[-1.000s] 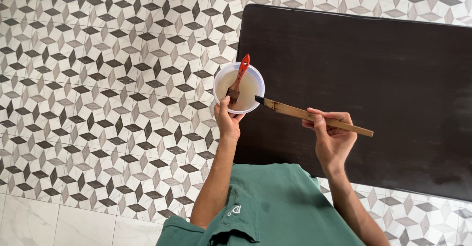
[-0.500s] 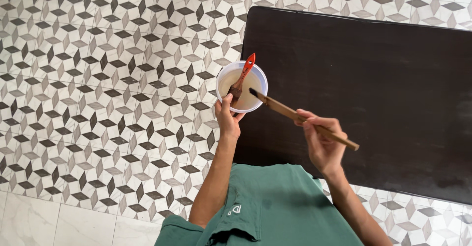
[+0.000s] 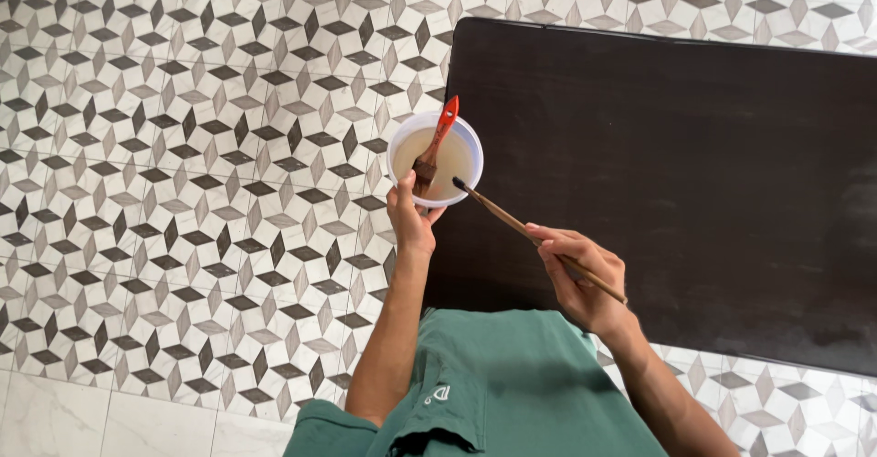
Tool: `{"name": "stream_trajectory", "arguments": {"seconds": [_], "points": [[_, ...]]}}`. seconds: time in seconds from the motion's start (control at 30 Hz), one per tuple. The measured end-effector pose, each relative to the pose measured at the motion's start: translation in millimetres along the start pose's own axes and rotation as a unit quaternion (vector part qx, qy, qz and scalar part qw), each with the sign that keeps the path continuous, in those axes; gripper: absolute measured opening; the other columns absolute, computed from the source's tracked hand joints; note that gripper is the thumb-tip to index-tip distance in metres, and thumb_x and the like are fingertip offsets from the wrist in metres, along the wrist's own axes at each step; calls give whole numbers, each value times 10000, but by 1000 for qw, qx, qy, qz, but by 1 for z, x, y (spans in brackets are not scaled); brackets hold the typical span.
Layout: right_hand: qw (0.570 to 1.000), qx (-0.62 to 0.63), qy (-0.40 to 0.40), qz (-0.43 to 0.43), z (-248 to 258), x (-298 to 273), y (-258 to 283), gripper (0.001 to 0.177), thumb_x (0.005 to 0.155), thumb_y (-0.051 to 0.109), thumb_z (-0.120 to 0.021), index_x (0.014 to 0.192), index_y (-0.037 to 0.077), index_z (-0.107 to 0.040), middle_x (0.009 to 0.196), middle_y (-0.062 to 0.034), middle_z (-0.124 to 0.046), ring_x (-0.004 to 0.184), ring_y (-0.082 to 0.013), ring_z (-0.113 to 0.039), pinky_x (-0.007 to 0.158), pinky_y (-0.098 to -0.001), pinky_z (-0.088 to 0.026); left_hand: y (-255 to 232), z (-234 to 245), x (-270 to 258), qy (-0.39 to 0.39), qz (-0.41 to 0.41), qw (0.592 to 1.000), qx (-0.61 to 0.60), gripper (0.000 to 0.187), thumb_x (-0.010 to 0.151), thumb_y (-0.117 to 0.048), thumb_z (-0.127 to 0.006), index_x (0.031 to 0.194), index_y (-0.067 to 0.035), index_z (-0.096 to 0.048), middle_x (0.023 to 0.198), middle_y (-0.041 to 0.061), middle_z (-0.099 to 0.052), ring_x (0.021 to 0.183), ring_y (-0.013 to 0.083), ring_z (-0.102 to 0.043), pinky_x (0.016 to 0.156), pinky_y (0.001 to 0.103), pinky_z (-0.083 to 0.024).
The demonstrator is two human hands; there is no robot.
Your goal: The person wipes a dark tabletop with a cloth and spray bottle, then uses a brush to apply a liquid finish from a container to the table surface.
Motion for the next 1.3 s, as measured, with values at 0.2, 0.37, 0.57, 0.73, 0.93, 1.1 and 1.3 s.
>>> {"name": "stream_trajectory", "arguments": {"seconds": [0.2, 0.37, 0.57, 0.73, 0.93, 1.1, 1.3], "points": [[988, 124, -57, -70, 8, -11, -28, 96, 1032, -38, -607, 1116, -19, -563, 1243, -234, -700, 1126, -295, -724, 979, -397, -642, 5, 4, 3, 10, -2, 1000, -9, 857, 795, -483, -684, 1431, -9, -359, 1420, 229, -445, 1310, 382, -536, 953, 589, -596], [939, 204, -163, -225, 22, -20, -78, 69, 1018, 6, -616, 1049, -42, -578, 1145, -283, -710, 1011, -321, -756, 884, -426, -617, 10, 9, -1, 24, -13, 999, -20, 821, 823, -478, -679, 1414, 2, -374, 1425, 231, -454, 1313, 373, -541, 932, 552, -601], [886, 278, -184, -323, 19, -35, -119, 69, 1011, 25, -614, 1035, -25, -572, 1080, -267, -717, 974, -319, -758, 878, -426, -657, 11, 18, 2, 14, -11, 1000, -19, 792, 809, -464, -667, 1411, -33, -387, 1407, 195, -456, 1288, 354, -553, 919, 522, -602], [853, 341, -196, -342, 17, -50, -142, 46, 1026, 28, -595, 1060, 1, -580, 1070, -253, -712, 984, -314, -751, 905, -425, -638, 16, 24, 10, 25, 0, 999, -36, 782, 821, -421, -667, 1436, -39, -372, 1407, 209, -450, 1300, 355, -548, 952, 520, -594], [813, 413, -212, -350, 12, -46, -167, 48, 1048, 49, -579, 1080, 30, -610, 1102, -200, -715, 1024, -299, -739, 962, -430, -608, 9, 25, 17, 30, -3, 998, -60, 753, 839, -375, -649, 1452, -44, -361, 1422, 206, -439, 1314, 357, -524, 988, 543, -568], [814, 408, -228, -345, 16, -10, -187, 185, 1046, 75, -588, 1183, -7, -680, 1137, -179, -711, 1083, -286, -727, 1013, -437, -604, -1, 22, 12, 37, -14, 998, -45, 744, 850, -362, -613, 1483, -84, -339, 1437, 167, -425, 1329, 326, -504, 1006, 560, -545], [840, 387, -219, -311, 14, 64, -221, 213, 1052, 81, -588, 1205, -46, -663, 1158, -192, -711, 1118, -292, -725, 1018, -421, -561, 0, 29, 11, 43, -22, 996, -70, 721, 877, -316, -609, 1499, -56, -352, 1448, 172, -448, 1343, 328, -498, 1030, 564, -511]]}}
Point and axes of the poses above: each hand's wrist, its own x-axis towards the middle knuckle, its own z-axis out of the back of the hand, y = z × x, the point moved 10 cm from there along x, towards the middle knuckle
